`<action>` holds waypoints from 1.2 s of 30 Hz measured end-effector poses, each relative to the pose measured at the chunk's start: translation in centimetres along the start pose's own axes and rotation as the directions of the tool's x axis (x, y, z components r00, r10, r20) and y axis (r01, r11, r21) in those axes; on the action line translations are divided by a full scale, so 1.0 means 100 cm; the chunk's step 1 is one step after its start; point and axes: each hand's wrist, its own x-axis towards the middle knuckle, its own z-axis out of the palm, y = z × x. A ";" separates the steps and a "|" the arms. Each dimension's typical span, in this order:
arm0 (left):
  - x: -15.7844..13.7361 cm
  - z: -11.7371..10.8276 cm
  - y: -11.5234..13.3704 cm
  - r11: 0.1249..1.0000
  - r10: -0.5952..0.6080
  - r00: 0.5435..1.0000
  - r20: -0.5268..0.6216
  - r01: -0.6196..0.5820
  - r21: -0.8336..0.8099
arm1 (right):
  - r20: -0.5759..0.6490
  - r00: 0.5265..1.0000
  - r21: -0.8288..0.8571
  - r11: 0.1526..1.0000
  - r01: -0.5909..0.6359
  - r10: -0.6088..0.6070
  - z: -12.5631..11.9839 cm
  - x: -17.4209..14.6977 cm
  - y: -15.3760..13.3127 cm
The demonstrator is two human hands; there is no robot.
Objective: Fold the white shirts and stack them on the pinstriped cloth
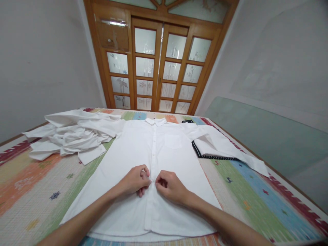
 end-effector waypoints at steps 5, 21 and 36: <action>-0.014 -0.012 0.004 0.863 0.156 0.984 -0.082 -0.096 0.496 | 0.096 0.991 -0.387 0.914 0.120 -0.090 -0.017 -0.019 0.006; -0.067 -0.099 -0.035 0.275 0.157 0.756 -0.635 0.585 0.763 | -0.289 0.762 -0.624 0.490 -0.609 0.580 -0.096 -0.104 0.043; -0.075 -0.105 -0.034 0.262 0.105 0.785 -0.610 0.570 0.779 | -0.383 0.840 -0.258 0.828 -0.497 0.385 -0.098 -0.125 0.060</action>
